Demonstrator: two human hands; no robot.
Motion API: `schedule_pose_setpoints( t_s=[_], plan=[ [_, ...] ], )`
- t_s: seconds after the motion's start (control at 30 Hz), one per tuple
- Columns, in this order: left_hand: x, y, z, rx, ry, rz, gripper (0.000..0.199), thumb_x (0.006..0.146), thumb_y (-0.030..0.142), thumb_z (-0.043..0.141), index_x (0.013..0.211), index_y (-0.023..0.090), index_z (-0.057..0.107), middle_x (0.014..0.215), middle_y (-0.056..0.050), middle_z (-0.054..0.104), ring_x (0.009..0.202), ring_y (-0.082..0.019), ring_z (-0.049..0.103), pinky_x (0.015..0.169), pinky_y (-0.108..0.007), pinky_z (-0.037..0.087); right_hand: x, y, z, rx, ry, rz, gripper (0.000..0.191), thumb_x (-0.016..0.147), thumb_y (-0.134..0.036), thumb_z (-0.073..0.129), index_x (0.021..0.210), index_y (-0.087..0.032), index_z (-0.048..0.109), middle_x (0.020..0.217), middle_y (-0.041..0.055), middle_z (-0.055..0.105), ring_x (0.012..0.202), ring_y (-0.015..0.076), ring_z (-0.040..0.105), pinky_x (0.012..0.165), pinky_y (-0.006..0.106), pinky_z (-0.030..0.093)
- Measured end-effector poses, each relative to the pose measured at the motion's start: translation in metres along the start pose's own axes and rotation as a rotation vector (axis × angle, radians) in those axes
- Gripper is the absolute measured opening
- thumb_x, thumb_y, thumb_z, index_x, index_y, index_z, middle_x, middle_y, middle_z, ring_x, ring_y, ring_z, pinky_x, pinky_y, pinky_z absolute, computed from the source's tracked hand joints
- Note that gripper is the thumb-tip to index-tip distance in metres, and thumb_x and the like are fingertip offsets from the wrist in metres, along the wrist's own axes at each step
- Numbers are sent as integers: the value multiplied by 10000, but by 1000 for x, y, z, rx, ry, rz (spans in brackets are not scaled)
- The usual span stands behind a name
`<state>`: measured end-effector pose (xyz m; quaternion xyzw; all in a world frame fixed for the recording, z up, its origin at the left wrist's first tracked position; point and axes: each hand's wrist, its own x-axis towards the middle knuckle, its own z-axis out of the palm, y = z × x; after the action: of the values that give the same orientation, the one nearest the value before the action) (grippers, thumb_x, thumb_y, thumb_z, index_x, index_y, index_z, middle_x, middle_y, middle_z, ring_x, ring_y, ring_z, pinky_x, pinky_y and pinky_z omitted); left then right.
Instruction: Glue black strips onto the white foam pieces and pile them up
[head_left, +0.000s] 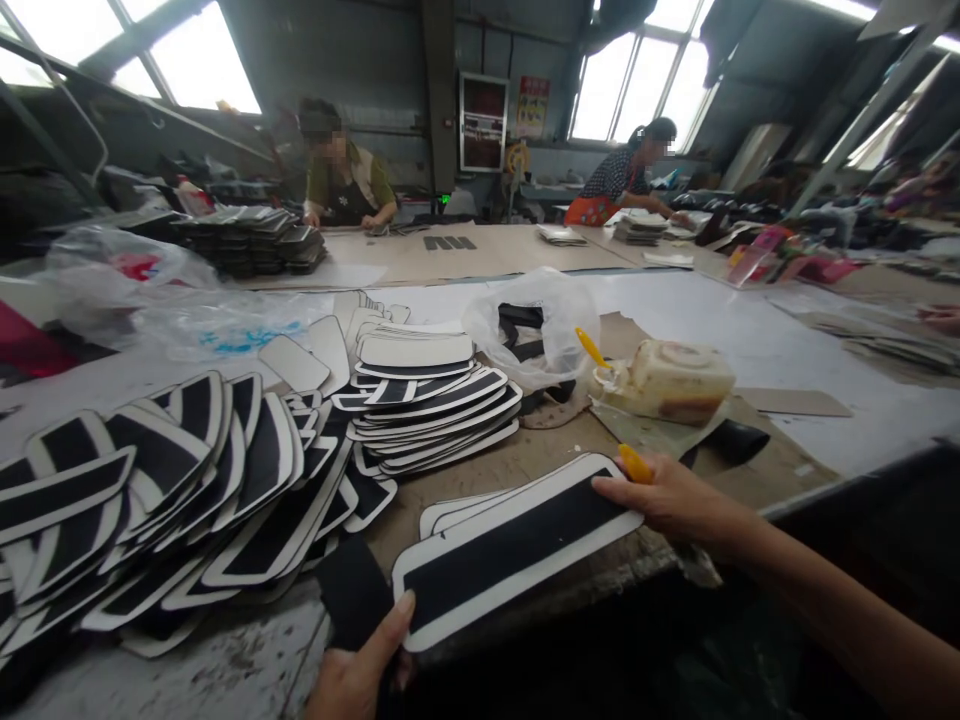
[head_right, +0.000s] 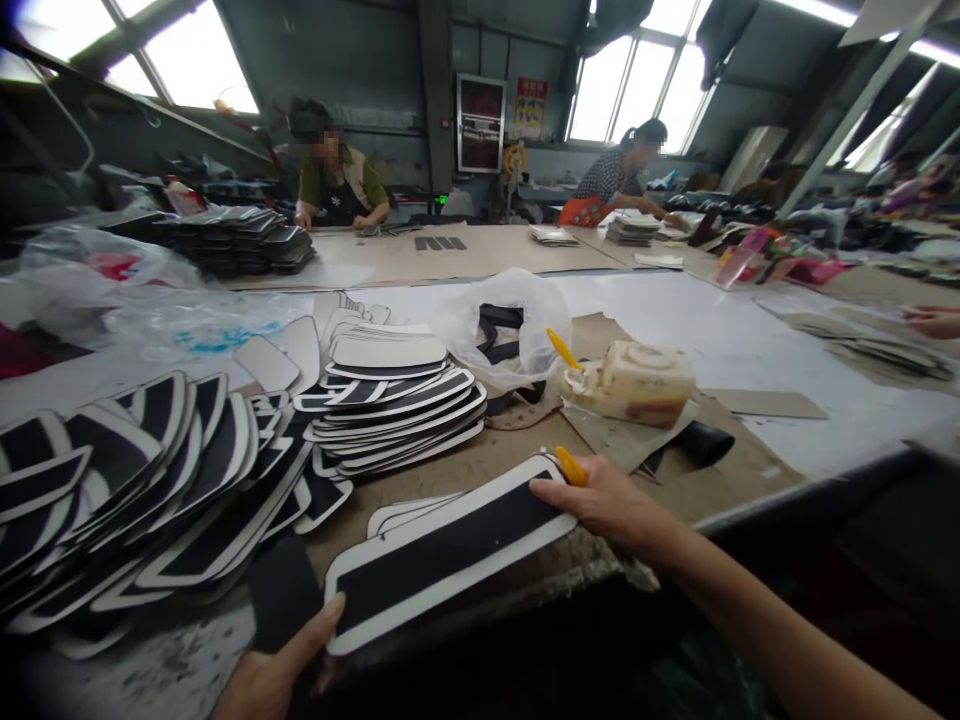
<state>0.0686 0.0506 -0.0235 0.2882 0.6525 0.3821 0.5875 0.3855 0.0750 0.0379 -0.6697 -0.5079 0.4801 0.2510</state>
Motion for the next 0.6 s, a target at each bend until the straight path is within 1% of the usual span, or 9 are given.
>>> schedule_pose_setpoints(
  t_s=[0.07,0.17,0.27,0.33,0.4,0.47,0.53,0.6],
  plan=[
    [-6,1,1,-105,-14,-19,450,549,473,769,382,161,490,393,0,459,432,-148,476,469,-270,446,-8,5,6,241,5,75,401,723,-539,655,683,-172,498,551,-54,427,469,72,376,430,187,295],
    [-11,-3,3,-258,-67,-57,348,556,390,787,487,142,553,405,28,444,408,-115,447,455,-243,442,-17,13,14,578,12,112,353,676,-462,739,754,-176,547,605,-47,499,491,66,441,446,162,366],
    [-11,-11,2,-386,-126,-101,272,568,316,796,626,129,606,492,25,501,425,-91,446,449,-210,428,-21,20,17,729,29,119,336,643,-400,785,737,-167,562,617,-42,517,501,62,466,452,151,401],
    [-11,-16,1,-432,-158,-122,264,580,293,797,676,136,607,570,21,534,469,-89,467,474,-205,438,-23,24,18,742,29,114,333,645,-391,788,706,-161,555,582,-51,489,467,49,435,410,139,368],
    [-12,-20,0,-421,-170,-111,272,599,309,791,659,141,585,591,25,528,491,-85,460,478,-195,430,-24,27,17,710,20,104,324,670,-395,771,700,-157,553,563,-57,471,452,40,408,390,132,335],
    [-14,-22,1,-359,-152,-69,301,607,348,786,644,142,569,568,34,506,488,-80,436,462,-183,407,-26,30,17,630,3,85,314,701,-414,741,728,-152,571,586,-44,497,480,50,428,412,141,345],
    [-16,-24,3,-263,-103,-13,335,618,399,771,645,139,562,551,32,502,494,-83,431,459,-177,389,-28,33,16,506,8,49,325,719,-442,714,751,-143,591,626,-20,534,527,75,460,439,164,363],
    [-20,-27,6,-165,-63,41,363,668,456,721,639,138,548,531,29,496,497,-82,429,465,-172,374,-30,36,16,376,31,18,347,730,-474,687,727,-139,599,627,-7,540,542,94,464,441,183,361]
  ],
)
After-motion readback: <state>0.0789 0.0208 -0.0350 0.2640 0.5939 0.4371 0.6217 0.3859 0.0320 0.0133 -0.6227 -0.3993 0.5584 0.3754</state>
